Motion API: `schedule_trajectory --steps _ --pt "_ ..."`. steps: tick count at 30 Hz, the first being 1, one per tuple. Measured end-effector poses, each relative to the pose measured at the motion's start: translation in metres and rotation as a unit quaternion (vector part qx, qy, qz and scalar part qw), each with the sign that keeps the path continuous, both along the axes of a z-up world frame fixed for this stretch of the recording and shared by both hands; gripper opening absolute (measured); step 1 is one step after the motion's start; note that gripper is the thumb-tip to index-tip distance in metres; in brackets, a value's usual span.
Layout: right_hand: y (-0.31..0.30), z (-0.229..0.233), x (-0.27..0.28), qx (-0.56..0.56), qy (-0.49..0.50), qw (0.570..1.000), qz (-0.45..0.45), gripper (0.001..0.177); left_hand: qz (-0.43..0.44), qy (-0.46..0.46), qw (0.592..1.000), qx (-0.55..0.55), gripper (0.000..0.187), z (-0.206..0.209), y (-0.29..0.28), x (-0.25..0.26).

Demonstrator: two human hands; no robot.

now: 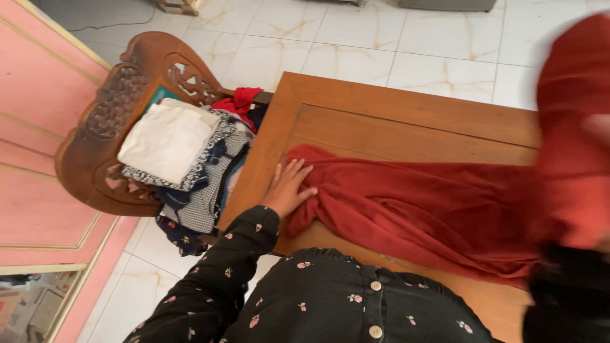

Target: The person folds a red fabric item, a white patterned shirt, and a white t-shirt on a wooden table, then moves them toward a black suitcase.

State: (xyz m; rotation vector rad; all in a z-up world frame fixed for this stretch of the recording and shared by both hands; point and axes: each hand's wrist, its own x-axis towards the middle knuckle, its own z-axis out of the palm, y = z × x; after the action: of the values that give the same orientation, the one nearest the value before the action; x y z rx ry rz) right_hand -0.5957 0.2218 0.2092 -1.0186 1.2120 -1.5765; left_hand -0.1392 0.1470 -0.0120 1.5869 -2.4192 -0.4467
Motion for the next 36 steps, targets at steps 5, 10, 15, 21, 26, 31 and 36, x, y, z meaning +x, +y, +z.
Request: schedule_trajectory --steps 5,10,15,21,26,31,36 --pt "-0.031 -0.058 0.193 0.212 0.054 0.928 0.302 0.069 0.171 0.56 0.758 0.287 0.078 -0.009 -0.021 0.024" --pt "-0.023 -0.103 0.219 0.254 0.171 0.878 0.367 0.072 0.342 0.515 0.663 0.422 0.08 -0.012 -0.001 0.047" --pt "-0.014 -0.159 0.128 0.218 0.598 0.759 0.137 0.066 0.221 0.548 0.762 0.266 0.045 -0.043 0.001 0.045" --pt "0.043 -0.226 -0.009 0.346 0.662 0.659 -0.092 0.07 0.214 0.564 0.747 0.278 0.042 -0.064 -0.027 0.072" --pt "0.074 -0.256 -0.072 0.346 0.662 0.648 -0.146 0.066 0.236 0.19 0.949 0.083 0.085 -0.022 -0.02 0.053" --pt "0.047 -0.247 -0.131 0.278 0.568 0.721 -0.283 0.059 0.016 0.029 0.999 0.031 0.099 0.065 -0.036 -0.02" --pt "-0.005 -0.295 -0.205 0.41 0.552 0.711 -0.144 0.073 -0.1 -0.169 0.957 0.216 0.115 0.062 -0.054 -0.064"
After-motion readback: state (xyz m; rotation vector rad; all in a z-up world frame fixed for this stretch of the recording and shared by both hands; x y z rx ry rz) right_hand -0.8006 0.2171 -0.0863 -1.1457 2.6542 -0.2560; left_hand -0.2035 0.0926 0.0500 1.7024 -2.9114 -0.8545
